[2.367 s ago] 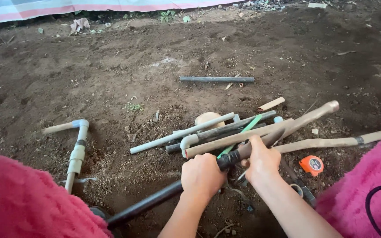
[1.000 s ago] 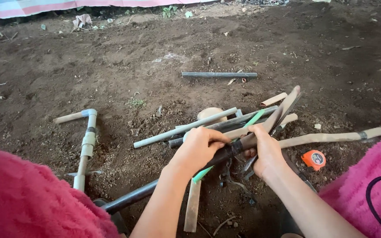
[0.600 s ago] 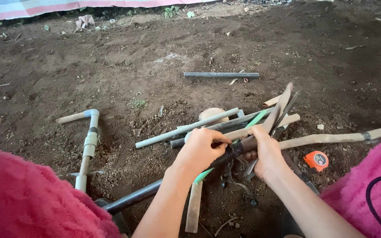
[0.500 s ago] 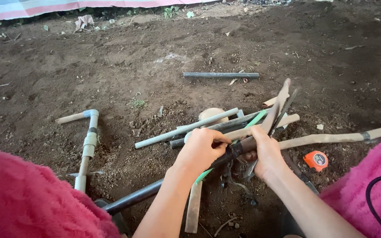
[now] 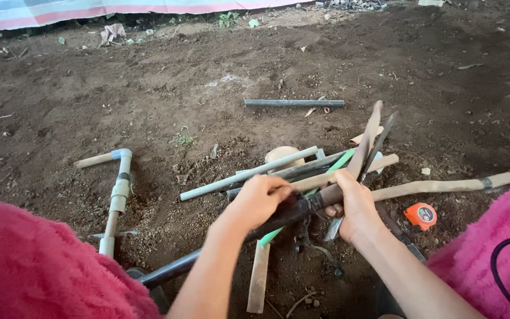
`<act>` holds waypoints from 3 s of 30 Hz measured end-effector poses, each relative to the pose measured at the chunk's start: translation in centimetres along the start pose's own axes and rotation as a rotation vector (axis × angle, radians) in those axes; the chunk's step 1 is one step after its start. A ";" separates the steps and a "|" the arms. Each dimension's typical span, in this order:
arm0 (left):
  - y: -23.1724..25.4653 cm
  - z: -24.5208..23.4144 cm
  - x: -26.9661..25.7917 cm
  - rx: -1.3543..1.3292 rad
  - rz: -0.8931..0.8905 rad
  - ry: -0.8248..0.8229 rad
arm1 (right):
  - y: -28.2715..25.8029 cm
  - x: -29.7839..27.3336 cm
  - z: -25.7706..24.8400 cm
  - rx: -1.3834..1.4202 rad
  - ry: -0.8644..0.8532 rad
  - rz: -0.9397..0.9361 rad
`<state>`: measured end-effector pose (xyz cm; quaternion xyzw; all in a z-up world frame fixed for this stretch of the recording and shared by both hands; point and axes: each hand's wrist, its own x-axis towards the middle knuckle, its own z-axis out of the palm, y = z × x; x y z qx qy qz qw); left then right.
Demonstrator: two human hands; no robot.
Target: The person sits on the ground and repairs a pipe system using black tape. They wrap the tape around a joint connecting two pipes, then use a knife to cut the tape and trim the ends.
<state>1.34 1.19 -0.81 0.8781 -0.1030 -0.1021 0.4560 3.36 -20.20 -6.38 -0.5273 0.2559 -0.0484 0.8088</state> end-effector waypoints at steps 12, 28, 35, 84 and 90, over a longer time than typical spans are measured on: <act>-2.9 2.5 1.3 0.145 -0.320 -0.199 | 0.8 3.1 -1.6 -0.328 0.310 -0.141; -8.5 7.7 5.1 0.530 -0.005 0.531 | 0.4 -9.3 0.7 -1.450 -0.279 -0.446; -8.8 8.0 5.1 0.515 -0.054 0.475 | 0.7 -10.3 1.0 -1.663 -0.257 -0.360; 0.7 6.3 -2.1 0.552 -0.206 -0.031 | 3.3 4.5 -4.6 0.073 0.342 0.121; -9.0 -0.1 -0.8 0.040 -1.093 0.837 | 0.8 7.4 -5.9 0.335 0.531 -0.132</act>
